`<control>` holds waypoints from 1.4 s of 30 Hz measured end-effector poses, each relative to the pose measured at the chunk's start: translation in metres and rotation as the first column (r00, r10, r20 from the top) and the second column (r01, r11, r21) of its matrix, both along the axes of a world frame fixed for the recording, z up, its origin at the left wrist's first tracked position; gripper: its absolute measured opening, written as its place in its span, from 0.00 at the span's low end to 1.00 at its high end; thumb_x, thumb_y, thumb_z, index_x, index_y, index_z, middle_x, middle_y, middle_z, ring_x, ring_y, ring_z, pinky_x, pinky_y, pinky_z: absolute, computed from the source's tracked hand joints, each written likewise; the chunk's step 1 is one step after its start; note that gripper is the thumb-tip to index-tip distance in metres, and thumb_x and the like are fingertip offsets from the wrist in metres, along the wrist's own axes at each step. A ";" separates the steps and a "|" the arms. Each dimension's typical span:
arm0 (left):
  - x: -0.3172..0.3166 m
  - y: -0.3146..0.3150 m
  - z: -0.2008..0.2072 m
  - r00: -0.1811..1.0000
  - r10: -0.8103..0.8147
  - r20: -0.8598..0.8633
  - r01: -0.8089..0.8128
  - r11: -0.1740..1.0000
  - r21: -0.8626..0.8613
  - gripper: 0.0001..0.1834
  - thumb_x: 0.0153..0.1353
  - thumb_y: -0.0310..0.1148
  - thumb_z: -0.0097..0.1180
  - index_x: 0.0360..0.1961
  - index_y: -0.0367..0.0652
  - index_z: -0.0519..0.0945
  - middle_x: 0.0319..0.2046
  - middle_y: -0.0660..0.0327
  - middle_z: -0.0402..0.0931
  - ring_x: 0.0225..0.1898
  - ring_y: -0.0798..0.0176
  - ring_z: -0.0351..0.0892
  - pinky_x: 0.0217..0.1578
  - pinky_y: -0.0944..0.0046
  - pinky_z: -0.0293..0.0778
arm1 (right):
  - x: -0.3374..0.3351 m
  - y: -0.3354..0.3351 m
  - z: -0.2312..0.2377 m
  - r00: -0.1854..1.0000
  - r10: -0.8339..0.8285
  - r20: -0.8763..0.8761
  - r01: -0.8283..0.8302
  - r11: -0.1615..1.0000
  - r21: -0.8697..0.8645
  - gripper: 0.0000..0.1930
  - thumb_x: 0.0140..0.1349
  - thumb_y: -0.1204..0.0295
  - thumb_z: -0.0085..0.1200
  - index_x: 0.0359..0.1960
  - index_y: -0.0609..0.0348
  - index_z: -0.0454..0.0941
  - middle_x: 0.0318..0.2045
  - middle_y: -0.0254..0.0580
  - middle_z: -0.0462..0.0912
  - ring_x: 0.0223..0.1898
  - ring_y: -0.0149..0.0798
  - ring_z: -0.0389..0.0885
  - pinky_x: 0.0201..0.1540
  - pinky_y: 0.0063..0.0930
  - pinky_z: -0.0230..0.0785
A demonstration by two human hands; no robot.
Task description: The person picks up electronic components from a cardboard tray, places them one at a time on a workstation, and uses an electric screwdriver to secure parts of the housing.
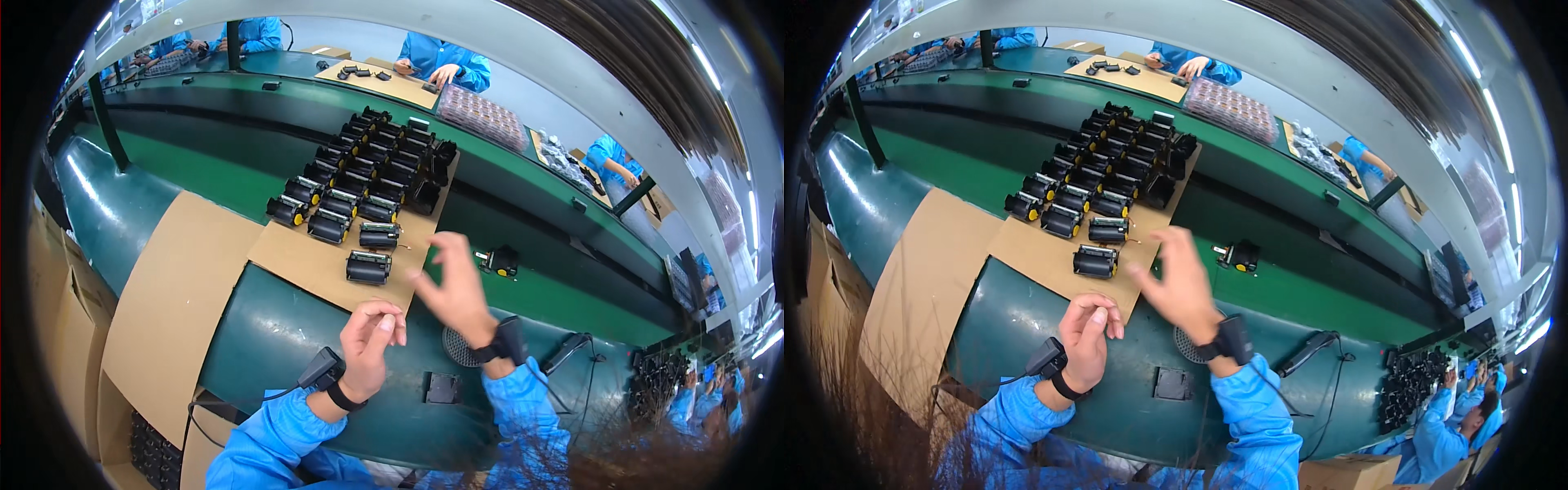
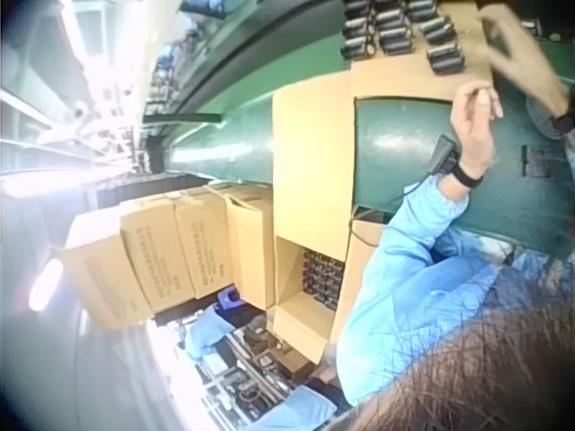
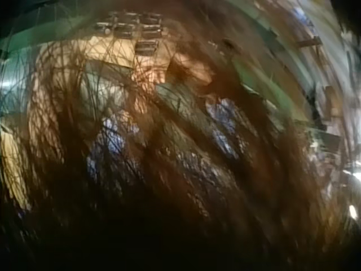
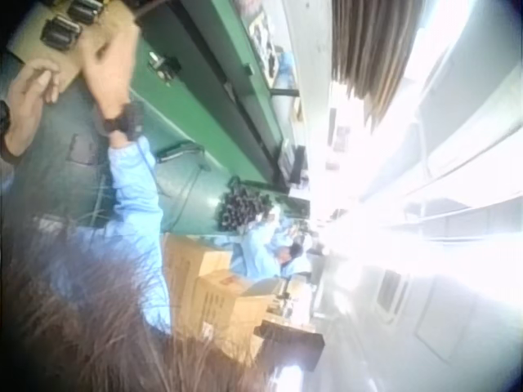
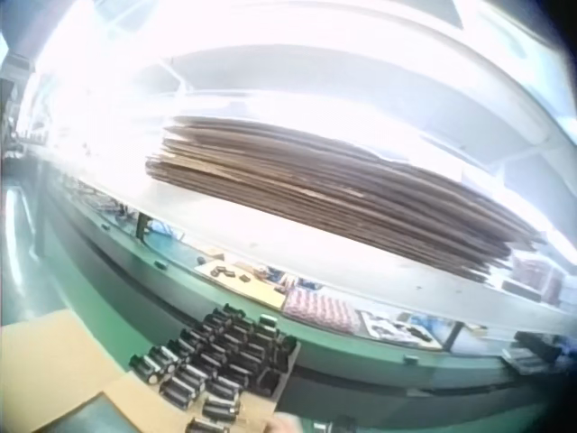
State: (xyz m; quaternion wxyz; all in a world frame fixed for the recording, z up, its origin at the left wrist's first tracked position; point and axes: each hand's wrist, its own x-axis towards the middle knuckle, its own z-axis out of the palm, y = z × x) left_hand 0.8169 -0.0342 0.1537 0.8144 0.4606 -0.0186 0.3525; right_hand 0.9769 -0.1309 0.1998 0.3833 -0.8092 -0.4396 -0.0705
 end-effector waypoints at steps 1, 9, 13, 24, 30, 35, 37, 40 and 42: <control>-0.004 0.002 -0.001 0.998 -0.057 -0.020 0.056 0.998 -0.043 0.06 0.72 0.23 0.49 0.47 0.36 0.77 0.37 0.59 0.77 0.33 0.69 0.75 0.34 0.68 0.73 | 0.012 -0.009 0.005 0.998 -0.060 -0.024 0.061 0.997 0.045 0.29 0.56 0.66 0.68 0.57 0.63 0.71 0.54 0.52 0.73 0.53 0.51 0.75 0.55 0.42 0.72; 0.002 -0.018 -0.004 0.908 -0.390 -0.153 0.393 0.919 -0.010 0.08 0.72 0.27 0.51 0.49 0.38 0.78 0.34 0.62 0.78 0.31 0.70 0.76 0.33 0.70 0.71 | 0.161 -0.152 -0.057 0.951 -0.263 0.160 0.305 0.883 -0.357 0.51 0.51 0.53 0.73 0.72 0.66 0.60 0.65 0.65 0.69 0.69 0.64 0.65 0.71 0.50 0.60; 0.007 -0.019 -0.005 0.832 -0.508 -0.223 0.504 0.860 -0.078 0.10 0.73 0.29 0.51 0.51 0.39 0.78 0.34 0.62 0.78 0.31 0.71 0.76 0.32 0.72 0.69 | 0.129 -0.146 -0.034 0.932 -0.310 -0.189 0.257 0.931 -0.258 0.48 0.51 0.58 0.75 0.70 0.64 0.63 0.58 0.59 0.77 0.60 0.53 0.76 0.67 0.41 0.64; 0.013 -0.008 -0.010 0.392 -0.875 -0.284 0.751 0.483 -0.450 0.23 0.79 0.51 0.43 0.57 0.42 0.71 0.33 0.61 0.79 0.18 0.73 0.70 0.14 0.75 0.52 | -0.006 -0.080 0.042 0.771 0.494 -0.403 -0.619 0.729 -0.291 0.39 0.51 0.56 0.76 0.63 0.56 0.75 0.62 0.47 0.73 0.64 0.50 0.70 0.68 0.42 0.62; 0.015 -0.008 -0.009 0.448 -0.828 -0.338 0.679 0.561 -0.473 0.18 0.79 0.43 0.45 0.61 0.45 0.74 0.42 0.58 0.81 0.27 0.71 0.78 0.20 0.74 0.65 | 0.095 -0.090 -0.032 0.951 -0.265 -0.158 0.239 0.957 -0.164 0.24 0.58 0.60 0.71 0.49 0.60 0.77 0.43 0.40 0.78 0.39 0.37 0.80 0.44 0.32 0.76; 0.019 -0.002 -0.027 0.446 -0.884 -0.143 0.715 0.448 -0.538 0.16 0.79 0.39 0.44 0.63 0.48 0.70 0.45 0.56 0.82 0.34 0.63 0.84 0.25 0.72 0.68 | 0.104 -0.084 -0.054 0.950 -0.310 0.038 0.306 0.899 -0.313 0.20 0.60 0.59 0.68 0.49 0.55 0.78 0.39 0.42 0.79 0.33 0.40 0.82 0.39 0.37 0.77; 0.017 -0.002 -0.025 0.468 -0.872 -0.143 0.683 0.459 -0.568 0.15 0.79 0.39 0.45 0.62 0.49 0.69 0.47 0.56 0.81 0.36 0.60 0.86 0.24 0.72 0.67 | 0.102 -0.078 -0.047 0.948 -0.308 0.076 0.315 0.881 -0.354 0.13 0.64 0.62 0.62 0.48 0.52 0.83 0.36 0.43 0.82 0.34 0.44 0.84 0.39 0.38 0.78; 0.014 -0.004 -0.017 0.514 -0.846 -0.143 0.638 0.488 -0.596 0.14 0.78 0.38 0.45 0.60 0.50 0.66 0.51 0.55 0.80 0.41 0.54 0.87 0.24 0.72 0.68 | 0.117 -0.089 -0.051 0.963 -0.234 0.134 0.250 0.961 -0.117 0.11 0.69 0.65 0.57 0.46 0.54 0.86 0.35 0.43 0.86 0.33 0.41 0.85 0.38 0.34 0.78; 0.014 -0.003 -0.013 0.543 -0.827 -0.143 0.614 0.508 -0.604 0.13 0.78 0.38 0.45 0.59 0.50 0.65 0.53 0.54 0.79 0.44 0.51 0.88 0.26 0.71 0.70 | 0.114 -0.097 -0.043 0.886 -0.270 -0.378 0.263 0.962 -0.070 0.14 0.73 0.67 0.50 0.46 0.61 0.86 0.35 0.39 0.87 0.28 0.29 0.84 0.33 0.25 0.77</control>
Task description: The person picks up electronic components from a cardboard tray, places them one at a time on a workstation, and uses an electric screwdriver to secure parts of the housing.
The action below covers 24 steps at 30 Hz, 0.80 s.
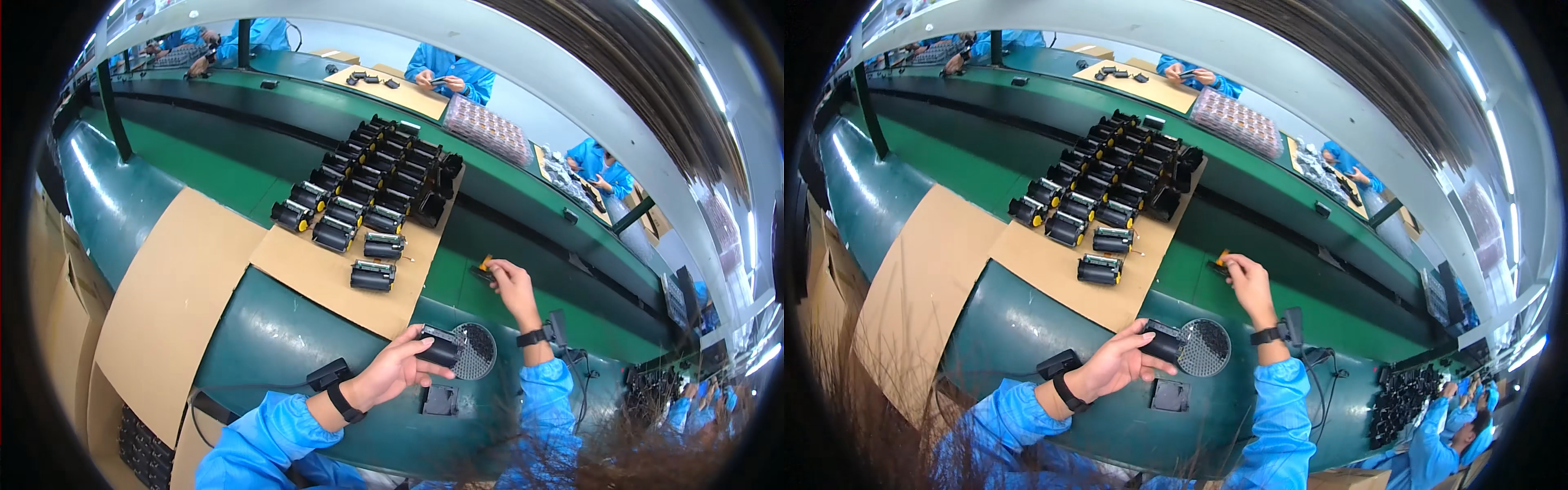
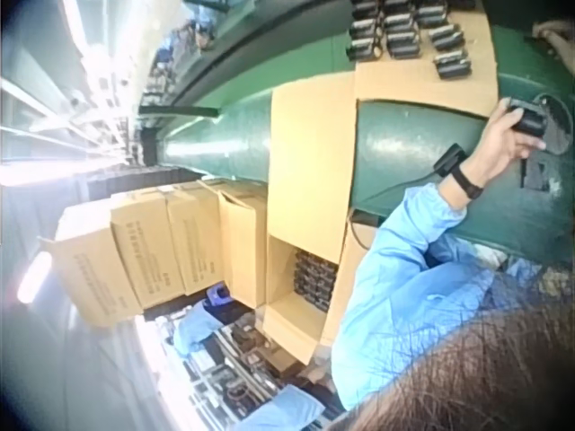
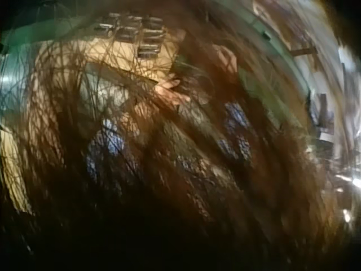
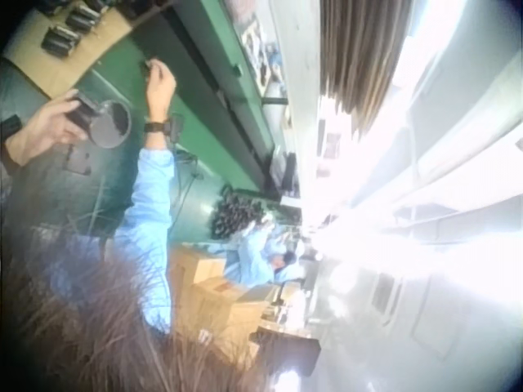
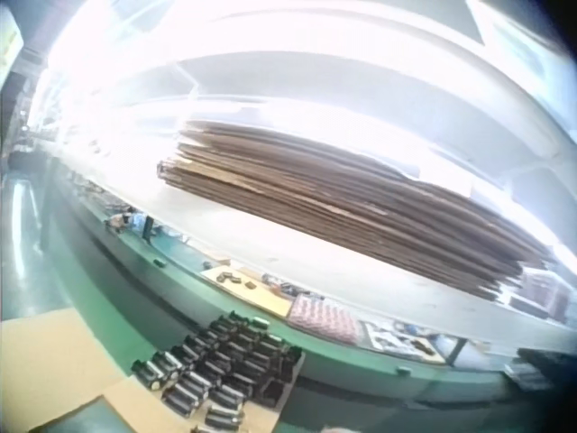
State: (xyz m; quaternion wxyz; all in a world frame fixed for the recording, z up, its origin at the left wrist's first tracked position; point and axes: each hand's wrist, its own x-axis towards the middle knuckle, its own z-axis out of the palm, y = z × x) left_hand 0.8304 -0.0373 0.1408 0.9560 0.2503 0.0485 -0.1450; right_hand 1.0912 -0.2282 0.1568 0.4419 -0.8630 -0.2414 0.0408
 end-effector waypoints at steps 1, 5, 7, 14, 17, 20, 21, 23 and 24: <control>0.001 -0.002 0.004 1.000 -0.009 0.018 0.009 1.000 -0.022 0.13 0.79 0.38 0.44 0.59 0.50 0.65 0.55 0.54 0.78 0.46 0.50 0.87 0.27 0.70 0.71 | 0.008 -0.013 0.001 0.993 0.010 -0.120 -0.010 1.000 0.001 0.14 0.74 0.67 0.50 0.48 0.61 0.85 0.33 0.37 0.85 0.28 0.27 0.82 0.32 0.23 0.77; -0.002 -0.001 0.002 0.996 -0.018 0.085 0.022 0.998 -0.054 0.13 0.79 0.36 0.42 0.60 0.49 0.64 0.59 0.52 0.74 0.48 0.50 0.86 0.32 0.67 0.74 | 0.012 -0.019 -0.009 0.986 -0.109 -0.128 0.098 0.991 -0.089 0.13 0.72 0.68 0.53 0.52 0.64 0.80 0.31 0.36 0.83 0.27 0.26 0.82 0.31 0.23 0.78; 0.001 -0.004 -0.008 0.993 -0.017 0.120 0.024 0.998 -0.058 0.14 0.79 0.36 0.41 0.62 0.50 0.64 0.61 0.52 0.73 0.49 0.51 0.85 0.35 0.66 0.75 | 0.018 -0.023 -0.021 0.980 -0.084 -0.178 0.085 0.996 -0.003 0.13 0.72 0.69 0.54 0.52 0.64 0.78 0.31 0.34 0.82 0.28 0.26 0.82 0.32 0.23 0.78; 0.004 -0.002 -0.014 0.989 0.001 0.145 0.001 1.000 -0.012 0.25 0.75 0.29 0.45 0.72 0.48 0.61 0.65 0.51 0.70 0.56 0.51 0.80 0.44 0.61 0.76 | -0.009 -0.011 -0.004 0.933 0.077 -0.352 0.074 0.915 0.396 0.21 0.69 0.75 0.59 0.62 0.62 0.74 0.40 0.36 0.81 0.36 0.28 0.81 0.42 0.24 0.80; 0.001 -0.003 -0.007 0.999 0.004 0.052 -0.001 0.998 -0.064 0.27 0.74 0.27 0.47 0.72 0.47 0.61 0.67 0.52 0.70 0.59 0.52 0.79 0.47 0.61 0.76 | -0.060 -0.010 0.033 0.900 0.149 -0.410 0.139 0.793 0.593 0.22 0.70 0.76 0.57 0.65 0.62 0.73 0.43 0.36 0.80 0.38 0.28 0.80 0.43 0.25 0.79; 0.000 -0.009 -0.002 0.999 0.006 0.047 -0.005 1.000 -0.027 0.26 0.75 0.29 0.46 0.72 0.45 0.61 0.65 0.55 0.70 0.60 0.53 0.79 0.47 0.61 0.77 | -0.119 -0.016 0.056 0.898 0.195 -0.394 0.136 0.728 0.672 0.23 0.71 0.75 0.54 0.66 0.63 0.70 0.43 0.38 0.81 0.37 0.29 0.80 0.40 0.25 0.78; 0.000 -0.010 -0.002 0.999 0.004 0.042 -0.003 1.000 -0.028 0.26 0.75 0.29 0.46 0.72 0.45 0.61 0.65 0.55 0.70 0.60 0.53 0.79 0.47 0.61 0.77 | -0.138 -0.019 0.059 0.916 0.181 -0.358 0.107 0.749 0.654 0.22 0.69 0.74 0.56 0.63 0.63 0.69 0.42 0.38 0.81 0.37 0.30 0.80 0.38 0.26 0.78; 0.001 -0.012 -0.003 0.999 -0.021 0.040 0.021 1.000 -0.019 0.26 0.77 0.34 0.45 0.74 0.45 0.61 0.65 0.57 0.71 0.58 0.57 0.79 0.47 0.61 0.76 | -0.172 -0.022 0.053 0.948 0.133 -0.289 0.085 0.769 0.634 0.19 0.68 0.76 0.58 0.58 0.62 0.69 0.41 0.40 0.82 0.37 0.30 0.82 0.36 0.26 0.79; 0.001 -0.012 -0.008 0.999 -0.021 0.035 0.022 1.000 -0.015 0.26 0.77 0.34 0.45 0.74 0.45 0.61 0.65 0.57 0.71 0.58 0.57 0.79 0.47 0.61 0.76 | -0.186 -0.019 0.047 0.960 0.106 -0.258 0.086 0.767 0.636 0.17 0.67 0.79 0.58 0.55 0.62 0.69 0.42 0.41 0.82 0.37 0.29 0.83 0.37 0.25 0.81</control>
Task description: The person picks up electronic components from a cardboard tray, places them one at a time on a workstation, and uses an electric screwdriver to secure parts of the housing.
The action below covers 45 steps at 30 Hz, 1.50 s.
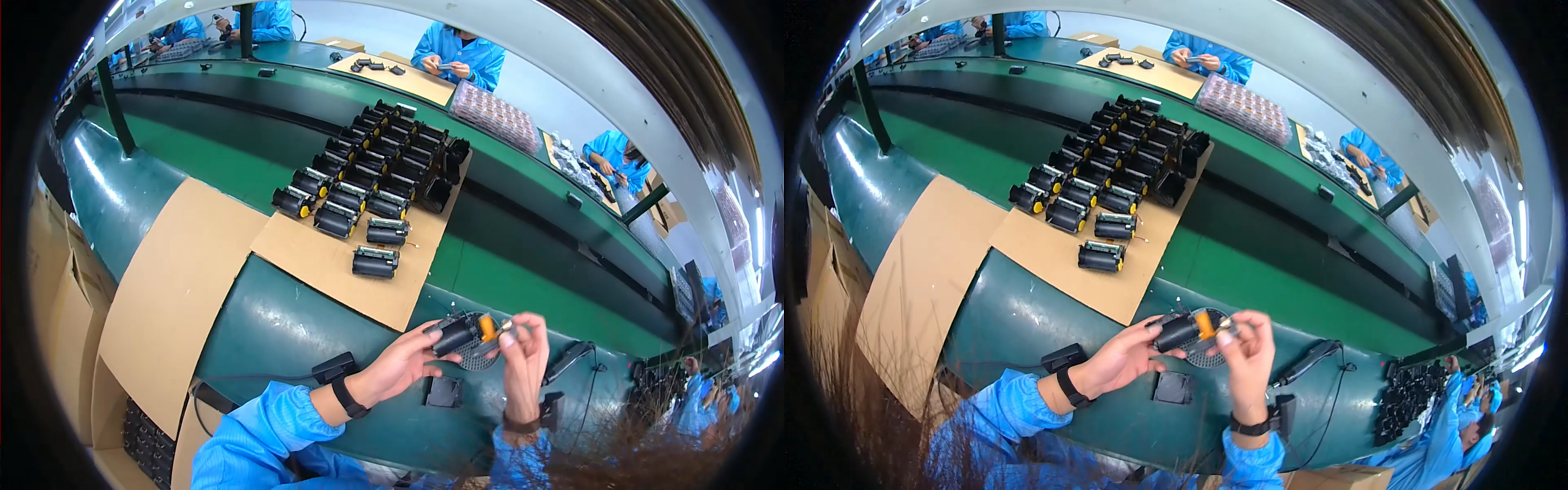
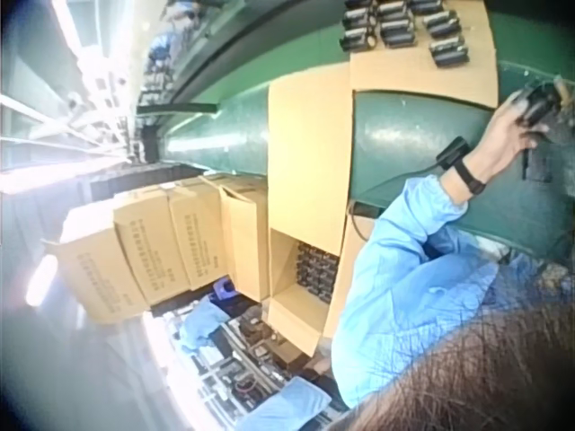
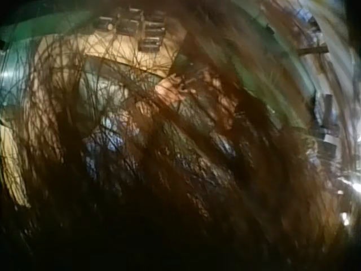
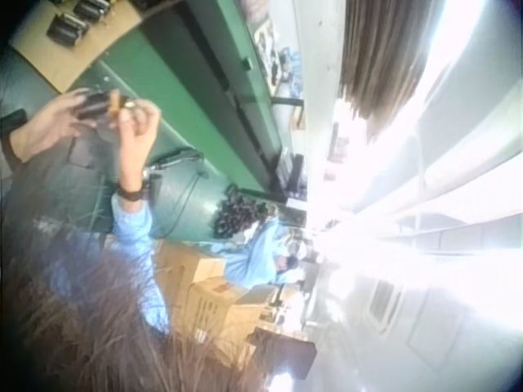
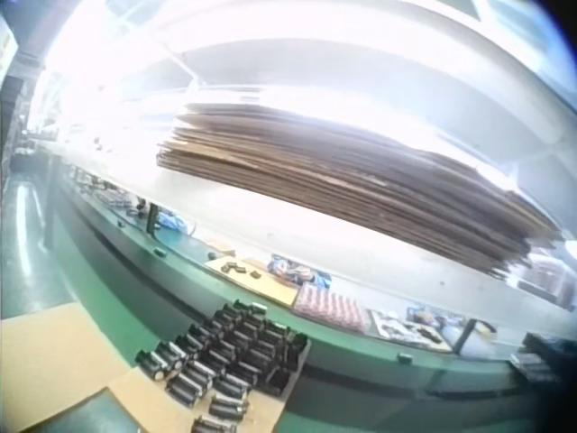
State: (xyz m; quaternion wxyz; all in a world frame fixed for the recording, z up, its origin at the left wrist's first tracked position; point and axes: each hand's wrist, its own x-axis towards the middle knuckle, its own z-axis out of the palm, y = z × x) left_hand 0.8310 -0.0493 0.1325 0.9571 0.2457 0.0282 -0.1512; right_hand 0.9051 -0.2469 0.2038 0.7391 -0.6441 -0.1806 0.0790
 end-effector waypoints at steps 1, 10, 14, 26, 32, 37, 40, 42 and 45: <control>0.001 0.001 -0.009 0.999 -0.027 0.035 0.029 0.998 -0.051 0.27 0.78 0.37 0.45 0.74 0.46 0.60 0.65 0.59 0.71 0.58 0.59 0.77 0.48 0.62 0.75 | -0.013 0.007 -0.001 0.999 -0.039 -0.012 0.039 0.999 -0.013 0.16 0.67 0.80 0.59 0.54 0.62 0.70 0.43 0.43 0.83 0.38 0.29 0.83 0.37 0.25 0.81; -0.006 -0.013 0.011 0.984 0.075 0.164 -0.118 0.956 0.270 0.30 0.79 0.40 0.45 0.77 0.47 0.57 0.72 0.61 0.59 0.64 0.67 0.67 0.52 0.62 0.72 | -0.028 0.004 -0.034 0.997 -0.080 0.007 0.080 0.991 -0.107 0.14 0.67 0.80 0.59 0.52 0.63 0.73 0.40 0.42 0.85 0.36 0.27 0.83 0.37 0.22 0.78; -0.006 -0.014 0.009 0.971 0.040 0.238 -0.120 0.936 0.332 0.32 0.75 0.34 0.51 0.77 0.46 0.56 0.74 0.60 0.57 0.68 0.65 0.65 0.56 0.60 0.72 | -0.030 0.007 -0.031 0.998 -0.067 -0.006 0.066 0.995 -0.070 0.14 0.67 0.80 0.59 0.53 0.63 0.73 0.38 0.41 0.84 0.36 0.26 0.82 0.37 0.21 0.77; -0.011 -0.019 0.019 0.896 0.017 0.444 -0.340 0.669 0.661 0.34 0.71 0.25 0.56 0.75 0.43 0.60 0.73 0.58 0.53 0.71 0.60 0.61 0.63 0.60 0.69 | -0.033 0.003 -0.034 0.999 -0.041 0.005 0.042 0.993 -0.111 0.15 0.67 0.80 0.58 0.51 0.59 0.67 0.37 0.38 0.82 0.35 0.27 0.80 0.38 0.21 0.76; -0.009 -0.023 0.003 0.883 0.099 0.459 -0.374 0.741 0.558 0.32 0.72 0.24 0.54 0.75 0.42 0.61 0.72 0.56 0.54 0.73 0.58 0.59 0.67 0.57 0.68 | -0.035 0.000 -0.039 0.997 -0.065 0.040 0.068 0.994 -0.089 0.14 0.67 0.81 0.59 0.49 0.59 0.67 0.37 0.39 0.81 0.35 0.27 0.80 0.36 0.20 0.76; -0.008 -0.023 0.004 0.864 0.107 0.493 -0.417 0.701 0.579 0.32 0.71 0.27 0.55 0.75 0.43 0.62 0.71 0.59 0.56 0.69 0.62 0.63 0.55 0.67 0.75 | -0.034 0.002 -0.034 0.995 -0.075 0.058 0.080 0.992 -0.097 0.14 0.67 0.81 0.59 0.49 0.59 0.68 0.34 0.37 0.80 0.32 0.26 0.79 0.35 0.20 0.75; -0.010 -0.021 0.009 0.883 0.083 0.463 -0.382 0.701 0.602 0.32 0.71 0.25 0.55 0.75 0.43 0.62 0.72 0.58 0.56 0.71 0.60 0.61 0.60 0.63 0.73 | -0.033 0.000 -0.034 0.994 -0.094 0.054 0.100 0.988 -0.115 0.13 0.67 0.81 0.59 0.48 0.59 0.68 0.33 0.37 0.79 0.30 0.26 0.79 0.35 0.20 0.75; -0.011 -0.021 0.012 0.894 0.057 0.444 -0.351 0.704 0.618 0.33 0.71 0.24 0.55 0.75 0.43 0.62 0.72 0.57 0.55 0.73 0.58 0.59 0.64 0.60 0.71 | -0.033 0.000 -0.034 0.993 -0.106 0.050 0.111 0.987 -0.115 0.13 0.66 0.81 0.59 0.48 0.59 0.69 0.33 0.37 0.79 0.30 0.27 0.79 0.35 0.20 0.75; -0.013 -0.022 0.015 0.886 0.027 0.462 -0.361 0.667 0.652 0.34 0.69 0.24 0.57 0.75 0.44 0.63 0.72 0.57 0.55 0.72 0.59 0.60 0.61 0.61 0.73 | -0.033 0.001 -0.032 0.996 -0.079 0.051 0.085 0.989 -0.120 0.14 0.66 0.81 0.59 0.49 0.60 0.68 0.32 0.36 0.79 0.30 0.27 0.80 0.36 0.20 0.75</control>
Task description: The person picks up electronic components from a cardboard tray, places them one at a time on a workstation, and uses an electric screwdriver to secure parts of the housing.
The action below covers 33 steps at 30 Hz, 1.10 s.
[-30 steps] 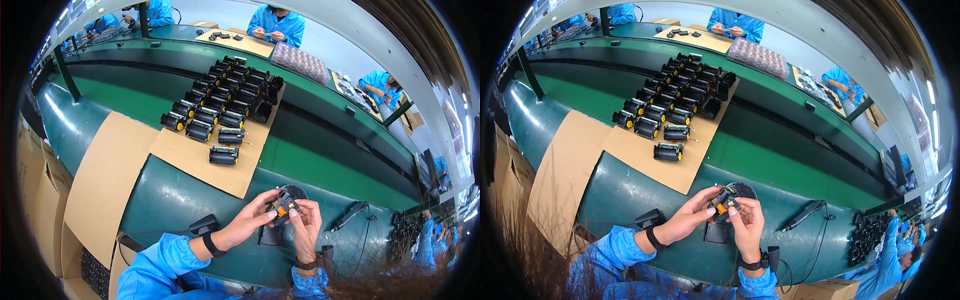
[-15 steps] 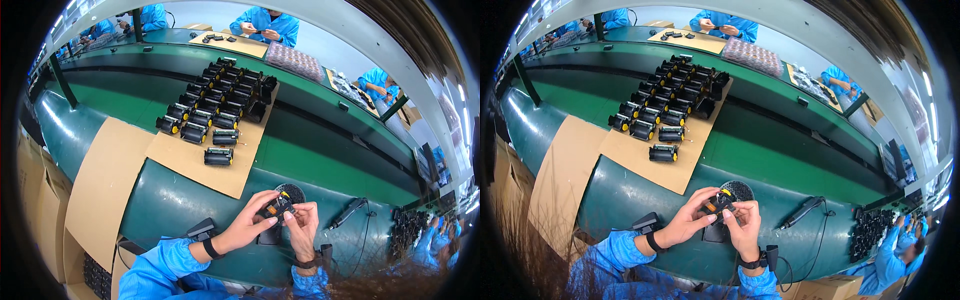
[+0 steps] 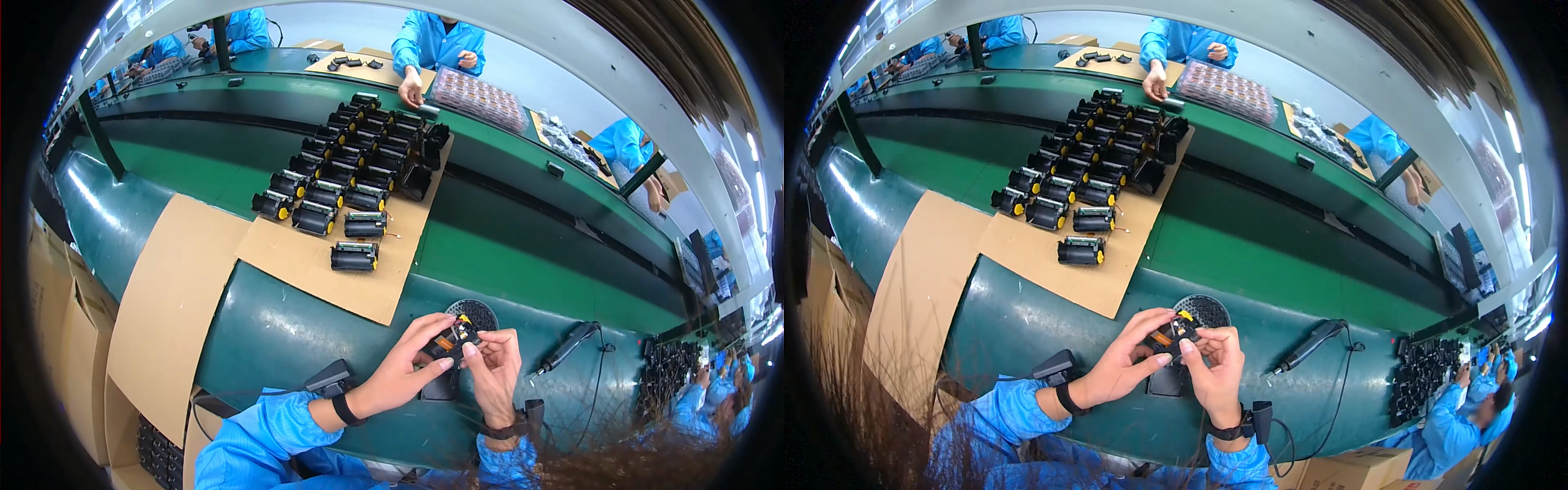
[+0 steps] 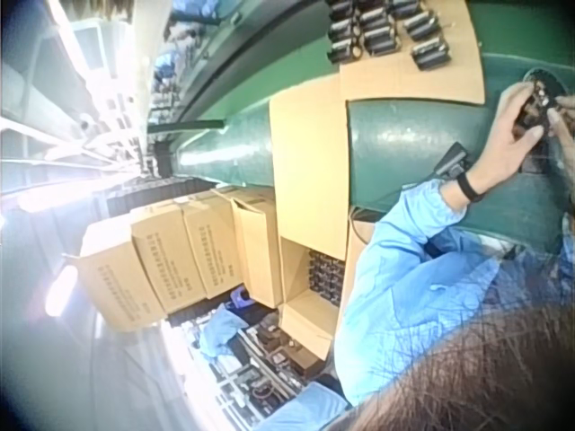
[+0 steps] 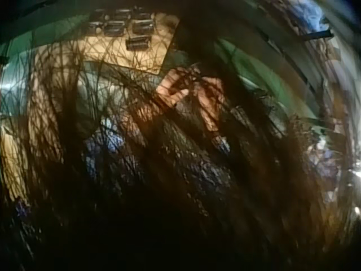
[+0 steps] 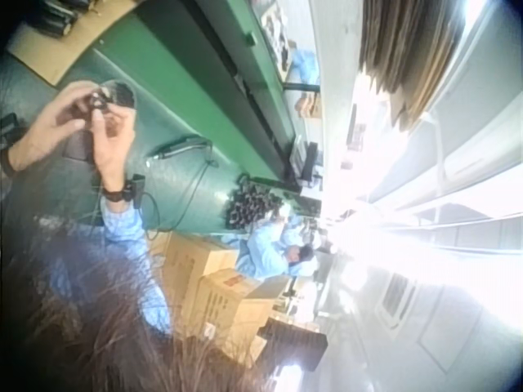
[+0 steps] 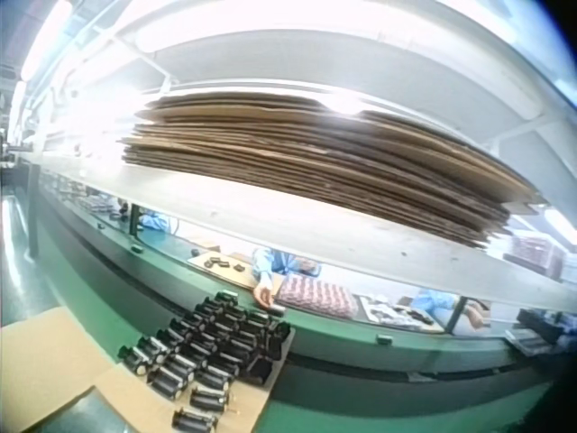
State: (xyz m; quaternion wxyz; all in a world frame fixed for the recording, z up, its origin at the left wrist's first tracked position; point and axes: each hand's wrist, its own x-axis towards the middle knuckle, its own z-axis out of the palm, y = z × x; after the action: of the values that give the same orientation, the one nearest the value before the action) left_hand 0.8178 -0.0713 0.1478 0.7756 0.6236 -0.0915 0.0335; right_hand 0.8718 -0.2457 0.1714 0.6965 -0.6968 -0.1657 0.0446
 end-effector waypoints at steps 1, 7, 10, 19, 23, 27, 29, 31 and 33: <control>0.000 -0.001 0.000 0.998 0.032 0.049 -0.036 0.996 0.077 0.34 0.69 0.26 0.57 0.75 0.43 0.63 0.72 0.57 0.55 0.70 0.60 0.62 0.56 0.64 0.74 | 0.000 0.000 0.000 1.000 -0.001 -0.013 0.001 1.000 -0.004 0.14 0.66 0.81 0.59 0.49 0.60 0.68 0.32 0.36 0.79 0.31 0.28 0.80 0.36 0.20 0.75; -0.005 -0.003 0.004 0.983 0.141 0.116 -0.164 0.960 0.228 0.31 0.70 0.29 0.58 0.72 0.41 0.66 0.67 0.54 0.63 0.61 0.63 0.71 0.47 0.67 0.77 | 0.001 -0.002 -0.002 0.999 -0.020 -0.043 0.022 0.999 0.043 0.19 0.62 0.82 0.64 0.52 0.63 0.70 0.35 0.36 0.81 0.35 0.26 0.80 0.38 0.21 0.76; -0.003 0.000 0.001 0.994 0.111 -0.024 -0.111 0.994 -0.016 0.26 0.73 0.31 0.55 0.70 0.38 0.70 0.58 0.56 0.74 0.49 0.67 0.78 0.41 0.69 0.78 | 0.005 -0.005 0.005 0.998 -0.025 0.056 0.027 0.999 -0.034 0.25 0.58 0.80 0.67 0.57 0.61 0.71 0.40 0.37 0.79 0.40 0.27 0.78 0.40 0.22 0.75; -0.003 -0.001 -0.014 0.980 -0.018 -0.196 -0.034 0.966 -0.256 0.22 0.79 0.41 0.46 0.59 0.33 0.78 0.39 0.63 0.81 0.31 0.75 0.76 0.33 0.73 0.76 | 0.009 0.002 0.004 0.984 0.124 0.128 -0.084 0.957 -0.278 0.20 0.57 0.77 0.65 0.52 0.62 0.75 0.51 0.44 0.77 0.51 0.38 0.78 0.56 0.32 0.71; -0.004 0.000 -0.008 0.983 -0.036 -0.182 0.015 0.993 -0.117 0.20 0.79 0.38 0.47 0.61 0.34 0.77 0.41 0.62 0.81 0.32 0.74 0.77 0.33 0.72 0.76 | 0.014 -0.005 -0.005 0.963 0.158 0.218 -0.083 0.946 -0.315 0.19 0.57 0.75 0.68 0.50 0.62 0.77 0.50 0.47 0.79 0.52 0.42 0.80 0.56 0.33 0.72; -0.006 0.003 -0.001 0.978 -0.055 -0.200 0.050 0.998 -0.029 0.18 0.77 0.33 0.50 0.62 0.34 0.77 0.42 0.62 0.80 0.35 0.75 0.77 0.35 0.70 0.77 | 0.017 -0.003 -0.005 0.936 0.159 0.313 -0.058 0.949 -0.311 0.21 0.59 0.75 0.64 0.54 0.61 0.74 0.46 0.46 0.80 0.48 0.42 0.82 0.55 0.34 0.73; -0.007 0.002 0.001 0.994 0.006 -0.113 -0.004 1.000 0.019 0.18 0.76 0.32 0.52 0.61 0.34 0.77 0.42 0.61 0.81 0.36 0.72 0.78 0.36 0.69 0.77 | 0.013 -0.003 0.006 0.895 0.149 0.421 -0.019 0.955 -0.298 0.22 0.61 0.74 0.63 0.57 0.60 0.73 0.44 0.45 0.80 0.46 0.42 0.82 0.54 0.34 0.73; -0.007 0.001 0.001 0.998 0.062 -0.025 -0.061 0.996 0.058 0.18 0.74 0.31 0.54 0.61 0.34 0.78 0.43 0.59 0.82 0.37 0.69 0.80 0.37 0.68 0.77 | 0.005 -0.012 0.023 0.984 0.170 -0.053 -0.174 0.982 -0.078 0.26 0.65 0.68 0.59 0.64 0.60 0.69 0.40 0.43 0.80 0.40 0.37 0.81 0.48 0.32 0.75; -0.003 0.003 -0.003 0.946 0.119 0.300 -0.216 0.924 0.315 0.19 0.71 0.29 0.57 0.60 0.35 0.78 0.45 0.55 0.83 0.41 0.60 0.83 0.40 0.65 0.78 | 0.005 -0.018 0.021 0.976 0.195 -0.097 -0.209 0.963 -0.168 0.27 0.70 0.65 0.53 0.69 0.59 0.65 0.34 0.40 0.81 0.32 0.31 0.79 0.38 0.26 0.74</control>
State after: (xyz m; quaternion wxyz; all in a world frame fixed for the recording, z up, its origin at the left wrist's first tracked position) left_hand 0.8144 -0.0682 0.1444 0.6286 0.7441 -0.1489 0.1702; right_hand 0.8771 -0.2639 0.1926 0.6294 -0.7332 -0.2034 0.1577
